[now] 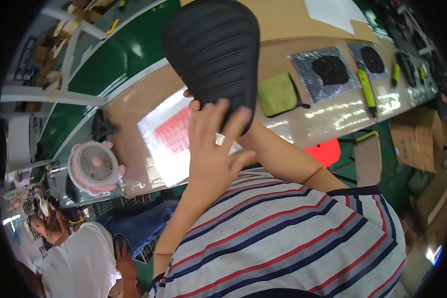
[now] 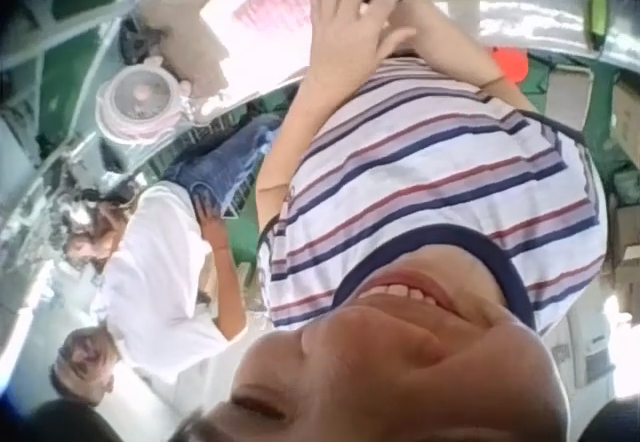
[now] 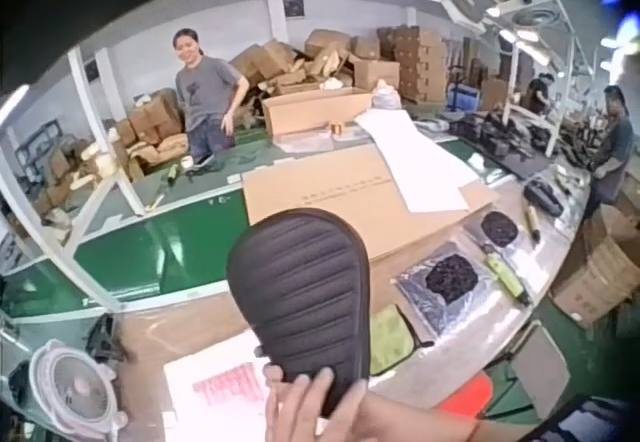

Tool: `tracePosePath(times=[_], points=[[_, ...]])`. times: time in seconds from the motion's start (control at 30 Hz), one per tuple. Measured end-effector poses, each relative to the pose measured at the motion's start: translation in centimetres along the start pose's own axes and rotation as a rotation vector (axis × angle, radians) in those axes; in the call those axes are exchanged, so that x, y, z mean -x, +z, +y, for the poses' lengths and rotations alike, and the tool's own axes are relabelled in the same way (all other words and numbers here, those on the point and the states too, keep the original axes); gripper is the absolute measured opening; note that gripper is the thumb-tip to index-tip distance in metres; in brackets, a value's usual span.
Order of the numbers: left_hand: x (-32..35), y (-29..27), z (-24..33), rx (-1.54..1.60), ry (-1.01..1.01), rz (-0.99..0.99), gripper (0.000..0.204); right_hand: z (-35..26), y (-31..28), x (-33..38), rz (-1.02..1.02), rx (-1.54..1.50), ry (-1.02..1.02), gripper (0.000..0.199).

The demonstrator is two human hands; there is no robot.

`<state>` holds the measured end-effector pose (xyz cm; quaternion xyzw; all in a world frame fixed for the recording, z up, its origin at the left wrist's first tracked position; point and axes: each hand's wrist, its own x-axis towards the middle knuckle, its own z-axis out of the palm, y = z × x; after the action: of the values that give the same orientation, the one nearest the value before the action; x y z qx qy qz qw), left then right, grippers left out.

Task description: Cleaning bicycle seats with a cloth and packing them into individual plastic bags on a factory assembly line.

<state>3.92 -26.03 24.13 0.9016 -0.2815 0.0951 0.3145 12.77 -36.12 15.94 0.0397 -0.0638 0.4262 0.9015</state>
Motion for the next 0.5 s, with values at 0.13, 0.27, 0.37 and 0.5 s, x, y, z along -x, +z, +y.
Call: tracePosePath(times=[0.13,0.27,0.37,0.5], points=[[-1.7,2.0,3.4,0.058,0.303,-0.274,0.062,-1.7,-0.2,3.7,-0.037,-0.156,0.079,0.054],[-4.9,2.7,0.6,-0.117,0.599,-0.261,0.06,0.2,0.9,4.6,-0.1,-0.112,0.176,0.056],[-9.9,0.2,-1.0,-0.232,0.589,-0.101,0.056,0.8,2.0,6.7,-0.146,-0.055,0.197,0.059],[-13.5,-0.8,-11.6,-0.133,0.172,-0.002,0.042,2.0,0.0,8.2,-0.05,-0.244,0.15,0.06]])
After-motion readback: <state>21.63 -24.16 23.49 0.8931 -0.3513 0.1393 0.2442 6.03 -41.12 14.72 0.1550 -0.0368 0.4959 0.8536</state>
